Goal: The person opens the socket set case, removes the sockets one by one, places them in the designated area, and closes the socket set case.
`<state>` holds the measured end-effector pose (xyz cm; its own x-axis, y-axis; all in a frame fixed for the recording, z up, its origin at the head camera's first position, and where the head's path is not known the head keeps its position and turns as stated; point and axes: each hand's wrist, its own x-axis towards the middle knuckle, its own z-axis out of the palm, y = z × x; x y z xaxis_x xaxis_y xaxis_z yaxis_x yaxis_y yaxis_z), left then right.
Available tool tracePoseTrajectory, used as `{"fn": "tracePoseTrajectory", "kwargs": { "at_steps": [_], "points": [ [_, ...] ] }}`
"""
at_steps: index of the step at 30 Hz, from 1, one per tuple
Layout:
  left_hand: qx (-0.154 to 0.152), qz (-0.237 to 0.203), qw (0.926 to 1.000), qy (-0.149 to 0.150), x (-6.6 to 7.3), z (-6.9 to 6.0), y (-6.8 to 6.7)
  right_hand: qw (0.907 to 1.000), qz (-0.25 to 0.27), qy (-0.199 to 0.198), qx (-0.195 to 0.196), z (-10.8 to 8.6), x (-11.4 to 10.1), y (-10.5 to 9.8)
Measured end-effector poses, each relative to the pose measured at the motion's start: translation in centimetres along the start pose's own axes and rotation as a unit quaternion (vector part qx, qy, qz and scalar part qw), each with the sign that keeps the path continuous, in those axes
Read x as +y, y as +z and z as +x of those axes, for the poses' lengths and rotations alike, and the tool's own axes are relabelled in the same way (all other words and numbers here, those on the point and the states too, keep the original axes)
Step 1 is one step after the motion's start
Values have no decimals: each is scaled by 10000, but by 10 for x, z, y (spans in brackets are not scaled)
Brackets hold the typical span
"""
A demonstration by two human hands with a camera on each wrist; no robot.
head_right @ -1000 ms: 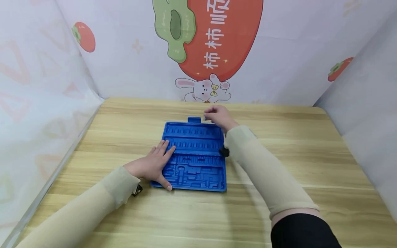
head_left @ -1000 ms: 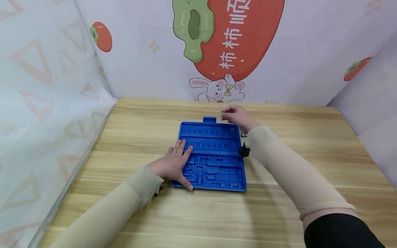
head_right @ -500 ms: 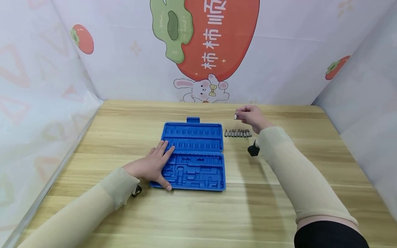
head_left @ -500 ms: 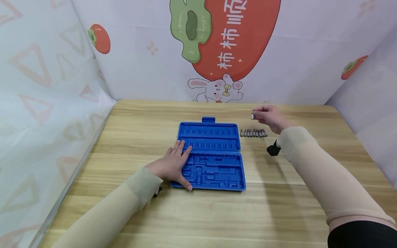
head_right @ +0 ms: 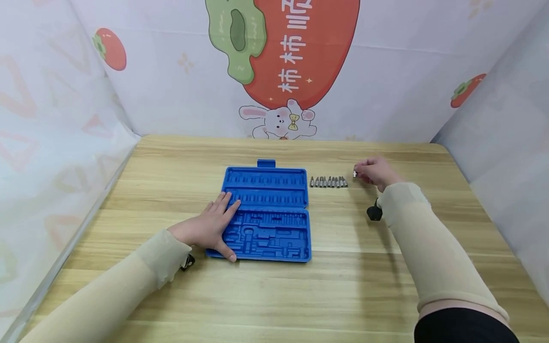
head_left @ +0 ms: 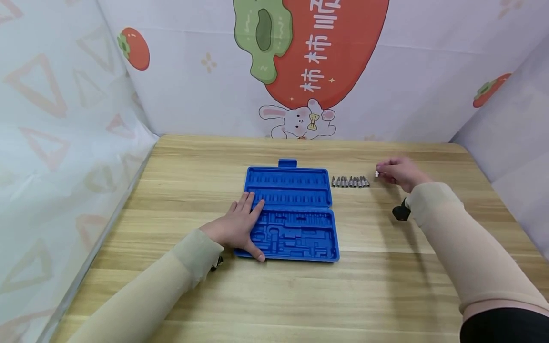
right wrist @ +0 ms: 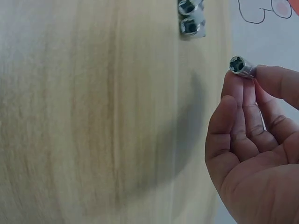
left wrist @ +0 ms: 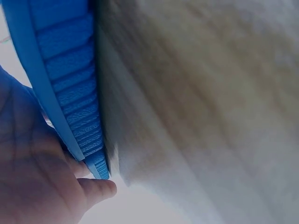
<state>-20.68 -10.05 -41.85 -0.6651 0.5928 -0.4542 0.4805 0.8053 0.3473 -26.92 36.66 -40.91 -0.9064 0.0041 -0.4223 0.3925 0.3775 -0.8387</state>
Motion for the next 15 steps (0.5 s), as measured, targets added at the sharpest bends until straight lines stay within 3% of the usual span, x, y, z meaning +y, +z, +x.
{"fn": "tracePoseTrajectory", "kwargs": {
  "at_steps": [8,15],
  "points": [
    [-20,55,10000,14,-1,0,1,9989,-384,165,-234,5,4,6],
    [-30,80,10000,3,-1,0,0,9966,-752,255,-214,8,0,10]
  ]
}}
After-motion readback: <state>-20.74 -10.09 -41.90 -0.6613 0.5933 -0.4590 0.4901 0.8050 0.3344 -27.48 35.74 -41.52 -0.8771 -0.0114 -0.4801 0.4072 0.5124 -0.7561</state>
